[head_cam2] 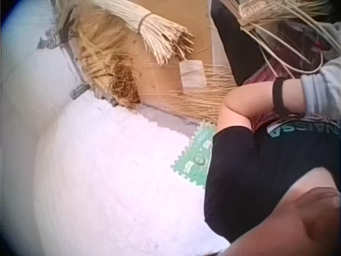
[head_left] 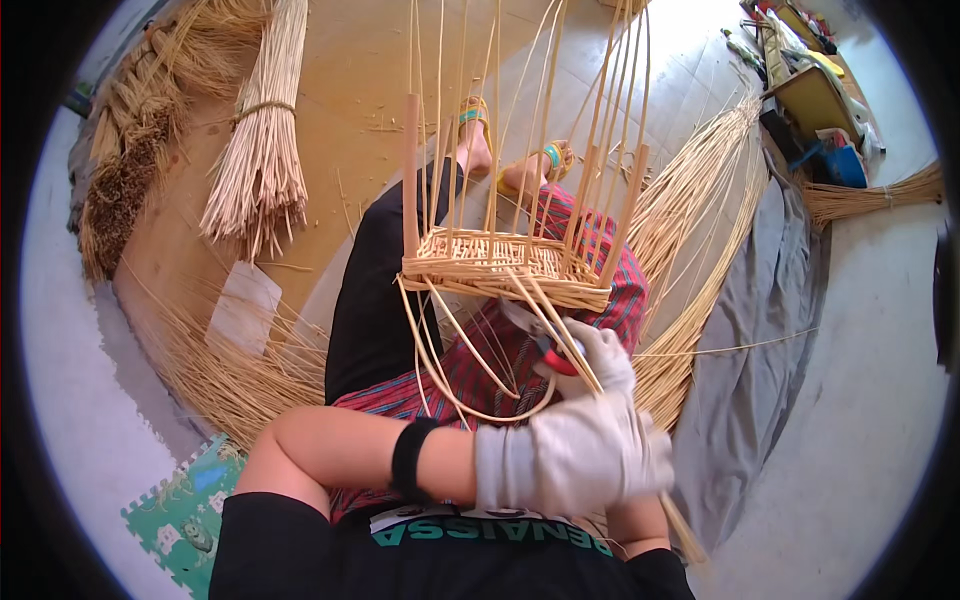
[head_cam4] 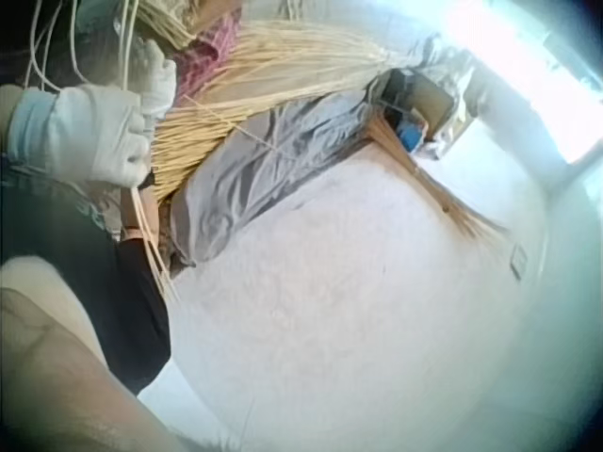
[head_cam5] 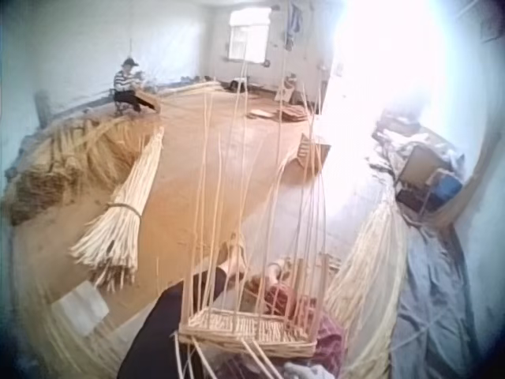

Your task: Weaving a basket using dried reeds or straw.

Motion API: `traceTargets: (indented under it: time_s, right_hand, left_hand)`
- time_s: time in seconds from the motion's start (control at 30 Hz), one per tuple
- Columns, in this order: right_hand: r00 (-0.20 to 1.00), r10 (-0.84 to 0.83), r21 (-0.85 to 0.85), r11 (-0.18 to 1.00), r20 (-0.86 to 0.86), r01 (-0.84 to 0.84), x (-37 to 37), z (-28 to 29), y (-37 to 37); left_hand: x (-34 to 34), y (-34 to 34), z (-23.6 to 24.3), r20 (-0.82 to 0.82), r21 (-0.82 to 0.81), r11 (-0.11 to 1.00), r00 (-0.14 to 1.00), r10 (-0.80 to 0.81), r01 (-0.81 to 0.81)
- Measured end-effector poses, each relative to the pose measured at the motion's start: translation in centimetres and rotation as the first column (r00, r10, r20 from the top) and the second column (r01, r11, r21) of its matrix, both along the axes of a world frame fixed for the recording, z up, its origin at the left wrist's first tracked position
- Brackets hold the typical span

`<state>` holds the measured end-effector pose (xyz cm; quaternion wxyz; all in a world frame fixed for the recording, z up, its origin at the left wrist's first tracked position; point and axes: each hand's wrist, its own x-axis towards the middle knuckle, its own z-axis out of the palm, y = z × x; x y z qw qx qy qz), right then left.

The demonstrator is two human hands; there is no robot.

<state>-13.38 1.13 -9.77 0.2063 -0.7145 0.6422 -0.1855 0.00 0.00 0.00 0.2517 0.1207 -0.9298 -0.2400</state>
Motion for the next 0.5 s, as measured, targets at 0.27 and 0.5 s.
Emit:
traceTargets:
  time_s: [0.27, 0.5]
  right_hand:
    - [0.806, -0.341, 0.045, 0.929, 0.484, 0.366, -7.8, 2.9, 2.0]
    - [0.976, 0.133, 0.009, 0.991, -0.173, -0.133, 3.4, 7.0, -2.8]
  left_hand:
    - [10.5, -3.9, -0.1, 0.404, 0.147, 0.953, 0.895, 0.188, -0.266]
    - [15.1, -0.9, -1.6, 0.429, 0.182, 0.929, 0.876, 0.220, -0.323]
